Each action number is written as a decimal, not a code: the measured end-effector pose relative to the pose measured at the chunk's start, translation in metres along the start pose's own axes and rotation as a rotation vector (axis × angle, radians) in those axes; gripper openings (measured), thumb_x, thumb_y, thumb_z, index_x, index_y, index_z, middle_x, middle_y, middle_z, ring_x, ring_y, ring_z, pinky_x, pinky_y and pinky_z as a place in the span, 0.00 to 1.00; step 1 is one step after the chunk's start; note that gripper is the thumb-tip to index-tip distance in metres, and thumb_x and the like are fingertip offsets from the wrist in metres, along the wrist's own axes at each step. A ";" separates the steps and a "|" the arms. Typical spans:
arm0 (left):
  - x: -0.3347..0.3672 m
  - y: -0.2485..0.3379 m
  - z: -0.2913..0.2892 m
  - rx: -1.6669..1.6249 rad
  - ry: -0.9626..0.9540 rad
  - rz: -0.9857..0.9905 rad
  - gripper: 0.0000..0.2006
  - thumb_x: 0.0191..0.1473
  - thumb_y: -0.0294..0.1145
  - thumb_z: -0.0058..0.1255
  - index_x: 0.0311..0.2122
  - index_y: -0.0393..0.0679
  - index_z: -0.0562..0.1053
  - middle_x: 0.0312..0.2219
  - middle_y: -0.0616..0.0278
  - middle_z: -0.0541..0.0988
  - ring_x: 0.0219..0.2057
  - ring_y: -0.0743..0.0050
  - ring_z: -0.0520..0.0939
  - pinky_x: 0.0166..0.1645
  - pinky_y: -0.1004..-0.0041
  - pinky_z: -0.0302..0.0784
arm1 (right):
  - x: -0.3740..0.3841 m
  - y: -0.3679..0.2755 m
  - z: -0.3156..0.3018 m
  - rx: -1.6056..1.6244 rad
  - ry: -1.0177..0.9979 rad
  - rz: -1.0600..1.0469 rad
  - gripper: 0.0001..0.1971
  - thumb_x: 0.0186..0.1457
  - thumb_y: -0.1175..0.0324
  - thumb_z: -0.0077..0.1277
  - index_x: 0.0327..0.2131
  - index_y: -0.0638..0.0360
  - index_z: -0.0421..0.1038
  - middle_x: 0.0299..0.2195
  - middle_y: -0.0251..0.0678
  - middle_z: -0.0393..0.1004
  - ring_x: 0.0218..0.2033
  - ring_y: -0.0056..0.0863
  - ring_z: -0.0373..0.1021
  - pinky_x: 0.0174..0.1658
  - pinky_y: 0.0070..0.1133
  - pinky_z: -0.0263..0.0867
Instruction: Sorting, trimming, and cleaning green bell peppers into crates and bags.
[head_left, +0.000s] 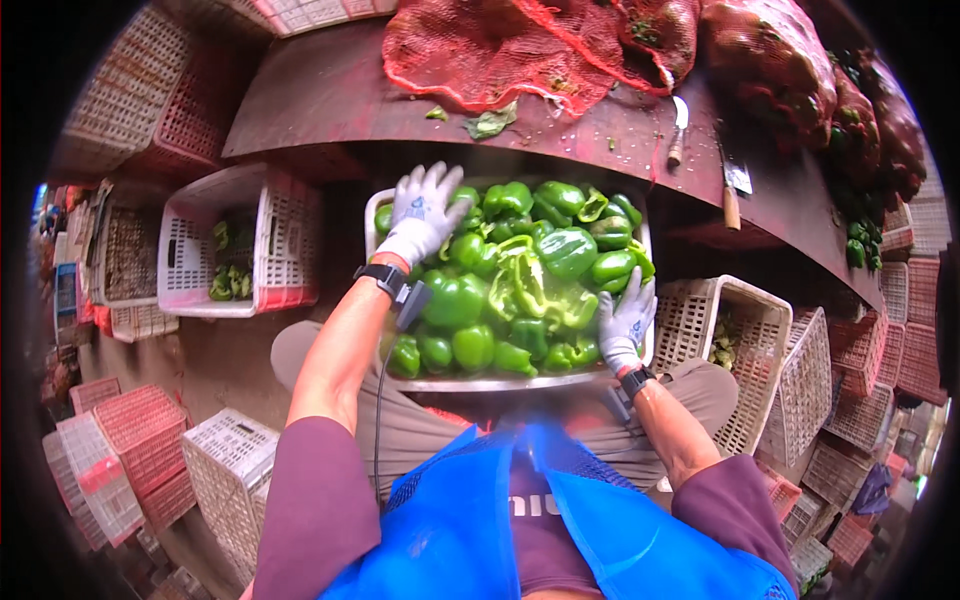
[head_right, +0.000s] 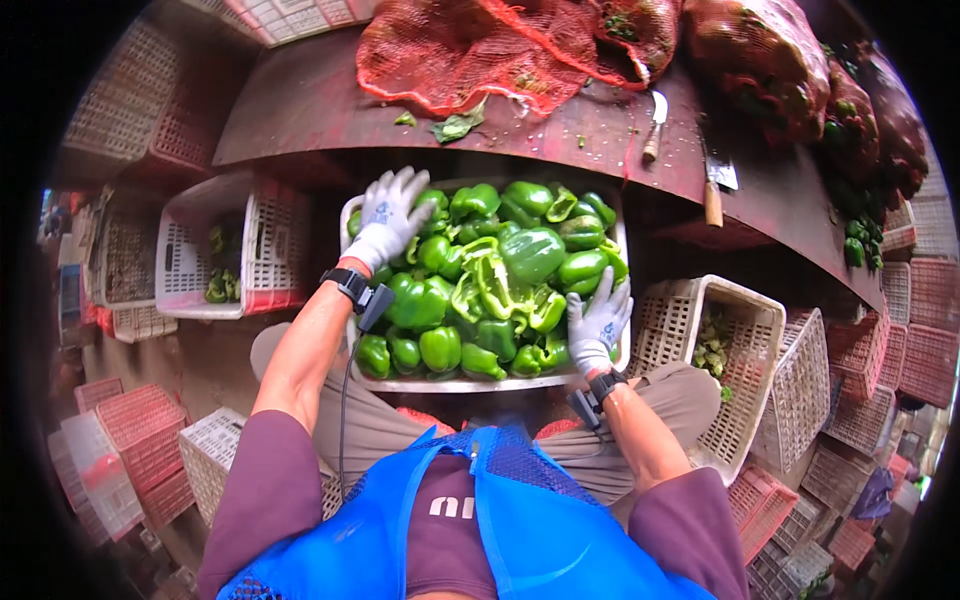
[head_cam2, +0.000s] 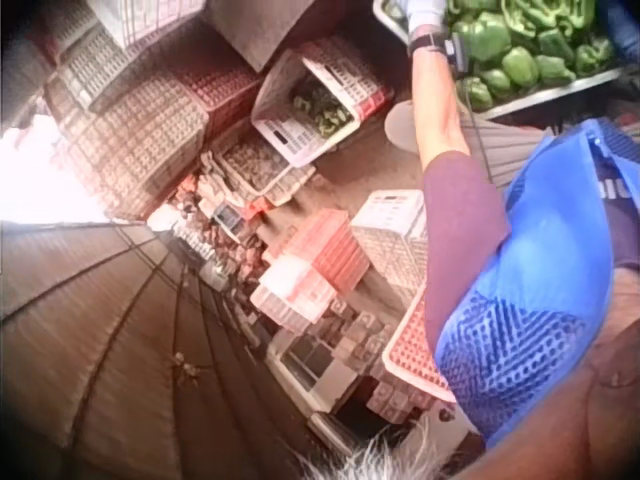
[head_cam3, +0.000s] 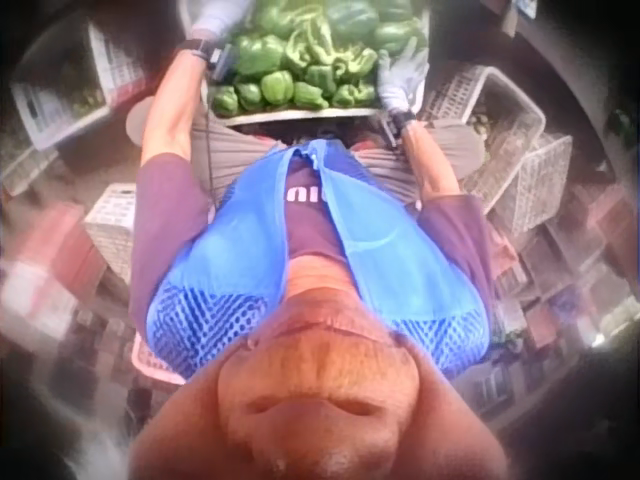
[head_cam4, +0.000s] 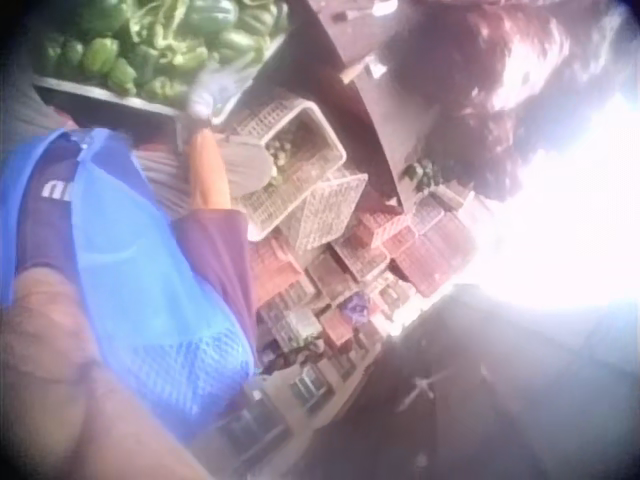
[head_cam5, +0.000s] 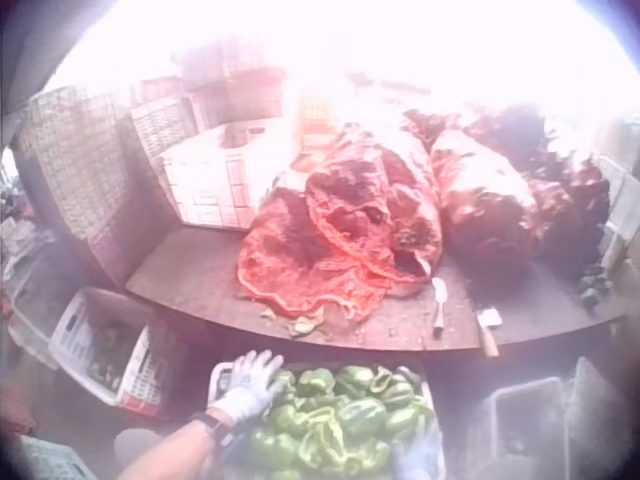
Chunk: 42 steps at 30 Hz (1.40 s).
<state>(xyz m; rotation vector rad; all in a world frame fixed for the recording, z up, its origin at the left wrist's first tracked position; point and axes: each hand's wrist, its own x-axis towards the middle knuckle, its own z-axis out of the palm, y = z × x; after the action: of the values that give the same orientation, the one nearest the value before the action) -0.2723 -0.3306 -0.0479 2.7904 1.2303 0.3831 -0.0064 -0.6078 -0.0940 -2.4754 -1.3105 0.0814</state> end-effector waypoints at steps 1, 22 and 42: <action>-0.001 0.010 0.002 -0.104 -0.136 -0.030 0.26 0.54 0.50 0.48 0.56 0.48 0.68 0.54 0.54 0.70 0.55 0.48 0.67 0.58 0.53 0.61 | 0.001 -0.004 -0.015 -0.006 -0.072 0.023 0.42 0.54 0.41 0.45 0.66 0.53 0.45 0.62 0.61 0.48 0.63 0.54 0.47 0.65 0.42 0.40; 0.001 0.024 0.008 -0.001 -0.188 0.003 0.29 0.54 0.45 0.47 0.59 0.46 0.62 0.54 0.50 0.67 0.55 0.41 0.65 0.60 0.48 0.56 | 0.106 -0.074 -0.009 -0.016 -0.148 -0.583 0.37 0.46 0.51 0.55 0.61 0.46 0.58 0.61 0.49 0.55 0.63 0.47 0.51 0.65 0.43 0.41; -0.095 0.058 -0.019 -0.112 -0.220 -0.095 0.35 0.49 0.55 0.51 0.61 0.53 0.62 0.61 0.45 0.59 0.59 0.34 0.59 0.64 0.44 0.48 | 0.044 -0.074 -0.039 -0.008 -0.427 -0.802 0.38 0.42 0.51 0.58 0.59 0.46 0.62 0.59 0.48 0.56 0.62 0.51 0.49 0.64 0.48 0.41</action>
<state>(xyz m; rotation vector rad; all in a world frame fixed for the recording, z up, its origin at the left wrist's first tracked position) -0.2967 -0.4407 -0.0392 2.5864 1.2430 0.1301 -0.0318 -0.5445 -0.0285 -1.8075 -2.3735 0.4170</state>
